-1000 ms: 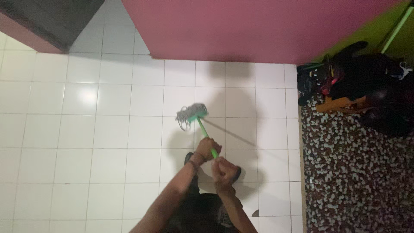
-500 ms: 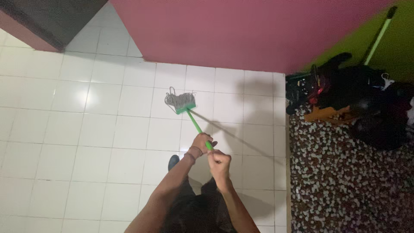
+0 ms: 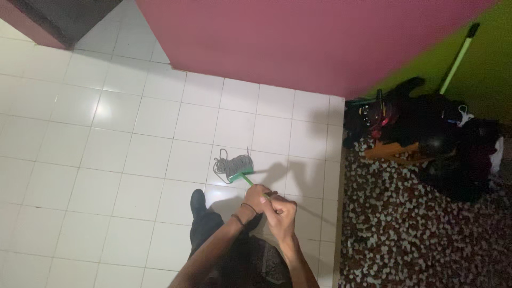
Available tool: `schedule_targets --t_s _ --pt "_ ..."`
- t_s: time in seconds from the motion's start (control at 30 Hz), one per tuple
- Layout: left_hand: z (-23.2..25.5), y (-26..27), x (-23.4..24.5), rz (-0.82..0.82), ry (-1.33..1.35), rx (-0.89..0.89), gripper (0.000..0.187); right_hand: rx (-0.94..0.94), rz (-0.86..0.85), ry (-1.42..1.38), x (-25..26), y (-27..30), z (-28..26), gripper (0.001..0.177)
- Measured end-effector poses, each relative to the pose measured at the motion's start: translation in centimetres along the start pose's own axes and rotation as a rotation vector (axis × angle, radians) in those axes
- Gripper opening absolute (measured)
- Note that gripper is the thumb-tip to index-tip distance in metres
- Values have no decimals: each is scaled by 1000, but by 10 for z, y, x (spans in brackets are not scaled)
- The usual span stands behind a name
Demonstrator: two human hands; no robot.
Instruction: The person mops a tiled floor using a mop, moving the mop head across the tiles in a rhythmic motion while holding the handle.
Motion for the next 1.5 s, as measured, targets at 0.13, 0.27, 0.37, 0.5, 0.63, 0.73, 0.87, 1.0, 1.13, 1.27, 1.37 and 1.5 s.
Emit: schedule_targets --t_s 0.13,0.27,0.37,0.5,0.63,0.73,0.87,1.0,1.13,1.27,1.37,1.5 --pt "1 -7 2 10 -82 -2 37 -35 39 -45 7 4 13 48" --pt "0 -10 1 -66 -250 -54 32 -68 52 -5 8 12 27 44" --pt "2 -12 8 -45 -319 -136 29 -95 67 -37 0 11 25 49" --pt "-4 -19 22 -20 -217 -147 34 142 102 29 -6 -3 4 38" --pt "-27 -34 31 -67 -245 -161 36 168 108 21 -25 -9 15 36" --pt "-58 -53 41 -92 -279 -181 29 187 93 68 -48 -16 39 44" --pt "-102 -72 49 -56 -190 -139 30 155 119 71 -72 -29 56 40" --pt "-134 -89 66 9 -218 -200 30 131 78 73 -99 -40 67 41" --pt "-146 -91 76 -111 -237 -137 34 138 51 70 -116 -39 73 42" --pt "-129 -80 72 -191 -286 -137 36 54 98 68 -114 -34 62 42" --pt "-102 -69 68 -195 -307 -187 36 13 148 -23 -100 -29 39 36" --pt "-76 -46 59 -133 -166 -137 42 -213 99 116 -83 -36 15 47"
Point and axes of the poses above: each hand's wrist, its own y-axis away from the middle knuckle, its own x-axis out of the back of the hand, z = x × y, the point moved 3 cm from there along -y, towards the middle knuckle, and after that the axes turned 4 degrees about y, right-handed, at the moved point
